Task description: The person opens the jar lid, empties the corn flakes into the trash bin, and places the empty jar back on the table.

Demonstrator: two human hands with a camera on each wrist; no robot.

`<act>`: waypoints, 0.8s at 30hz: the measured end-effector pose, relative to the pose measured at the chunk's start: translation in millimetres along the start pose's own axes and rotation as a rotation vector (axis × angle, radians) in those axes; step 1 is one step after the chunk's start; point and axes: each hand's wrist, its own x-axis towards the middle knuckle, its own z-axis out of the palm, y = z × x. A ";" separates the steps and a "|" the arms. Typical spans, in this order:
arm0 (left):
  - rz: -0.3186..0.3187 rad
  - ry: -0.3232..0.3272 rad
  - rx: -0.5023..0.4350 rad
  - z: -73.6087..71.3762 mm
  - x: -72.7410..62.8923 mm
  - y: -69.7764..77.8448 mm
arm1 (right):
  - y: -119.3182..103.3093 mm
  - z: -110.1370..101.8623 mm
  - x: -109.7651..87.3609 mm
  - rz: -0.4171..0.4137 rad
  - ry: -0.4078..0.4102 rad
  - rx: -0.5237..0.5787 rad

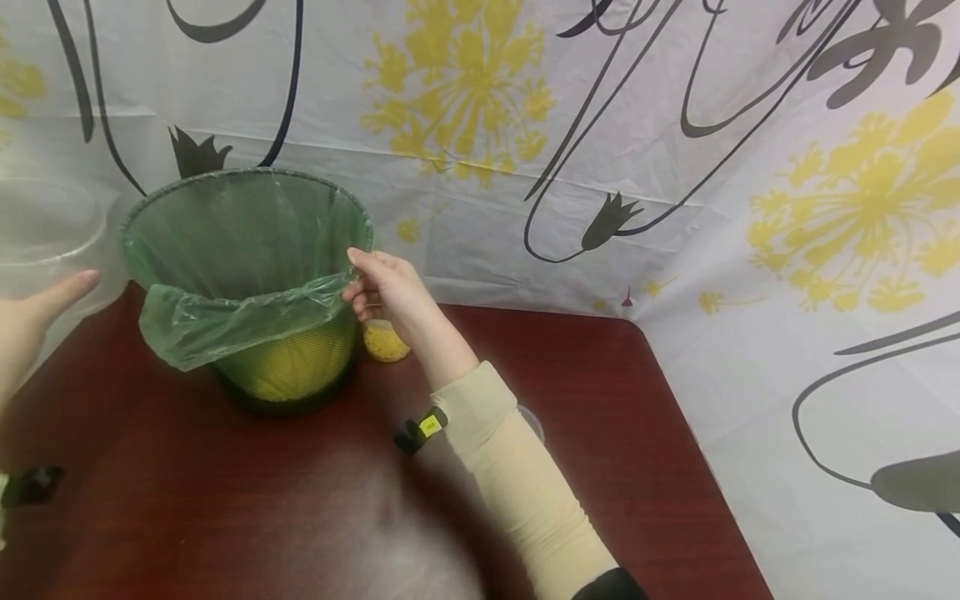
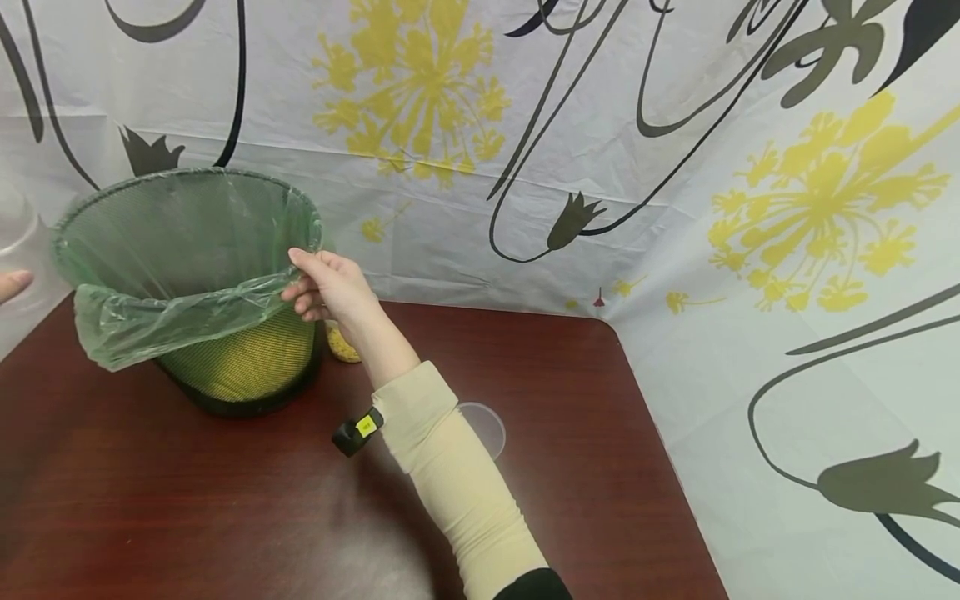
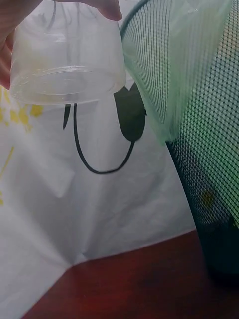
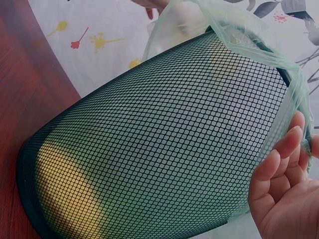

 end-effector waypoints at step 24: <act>0.078 0.114 -0.069 29.5 1.4 -90.1 | 0.5 -0.4 0.6 -0.012 0.012 -0.011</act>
